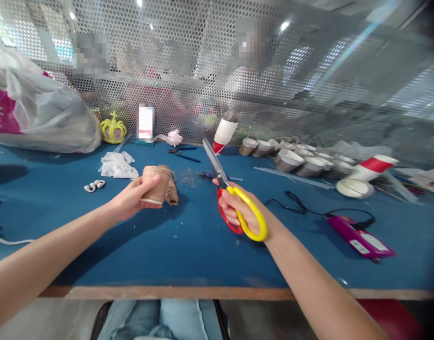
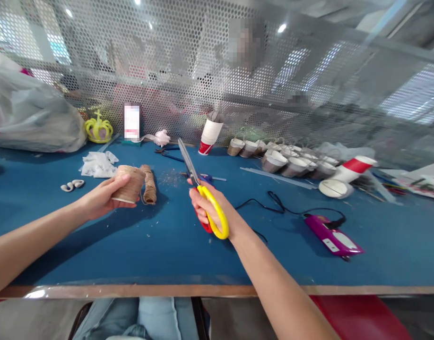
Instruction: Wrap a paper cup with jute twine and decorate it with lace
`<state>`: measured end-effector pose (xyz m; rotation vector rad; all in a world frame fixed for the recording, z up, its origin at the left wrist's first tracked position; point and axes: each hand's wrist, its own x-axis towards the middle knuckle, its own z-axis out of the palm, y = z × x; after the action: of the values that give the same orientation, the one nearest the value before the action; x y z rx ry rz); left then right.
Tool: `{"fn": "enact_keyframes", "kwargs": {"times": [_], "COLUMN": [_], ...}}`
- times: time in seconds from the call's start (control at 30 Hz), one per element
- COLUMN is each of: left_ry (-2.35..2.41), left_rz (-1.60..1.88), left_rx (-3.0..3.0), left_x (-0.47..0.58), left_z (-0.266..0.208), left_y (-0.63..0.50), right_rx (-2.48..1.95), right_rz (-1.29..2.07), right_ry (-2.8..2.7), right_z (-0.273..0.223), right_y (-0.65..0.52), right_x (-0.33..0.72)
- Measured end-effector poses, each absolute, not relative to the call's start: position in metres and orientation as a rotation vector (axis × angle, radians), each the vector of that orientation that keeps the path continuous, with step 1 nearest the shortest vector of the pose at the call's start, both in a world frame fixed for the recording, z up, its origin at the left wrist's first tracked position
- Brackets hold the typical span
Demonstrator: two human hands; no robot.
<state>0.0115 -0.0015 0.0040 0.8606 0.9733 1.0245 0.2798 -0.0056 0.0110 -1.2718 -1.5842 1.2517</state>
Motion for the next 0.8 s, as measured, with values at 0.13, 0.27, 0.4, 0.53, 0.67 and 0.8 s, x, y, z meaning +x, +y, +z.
{"fn": "enact_keyframes", "kwargs": {"times": [0.13,0.27,0.4,0.53,0.67,0.8], "left_ry": [0.904,0.870,0.862,0.850,0.829,0.836], "left_rz": [0.996,1.024,1.069,1.136,1.155,1.122], "left_rx": [0.771,0.715,0.703,0.740,0.769,0.794], "left_x": [0.011,0.013,0.015,0.016,0.018,0.019], "left_z": [0.003,0.006,0.010,0.009,0.008,0.008], "left_y": [0.001,0.000,-0.002,-0.003,-0.005,-0.008], "right_rx": [-1.074,-1.253,-1.491,-1.544,-1.521,-1.483], "right_rz": [1.136,0.806,0.519,0.383,0.348,0.254], "right_ry": [-1.863,-2.082,-2.184,-2.180,-2.181,-2.196], "right_z": [0.013,0.011,0.012,0.009,0.006,0.008], "right_y": [-0.012,-0.019,-0.023,-0.019,-0.014,-0.011], "right_x": [0.278,0.265,0.253,0.249,0.248,0.244]}}
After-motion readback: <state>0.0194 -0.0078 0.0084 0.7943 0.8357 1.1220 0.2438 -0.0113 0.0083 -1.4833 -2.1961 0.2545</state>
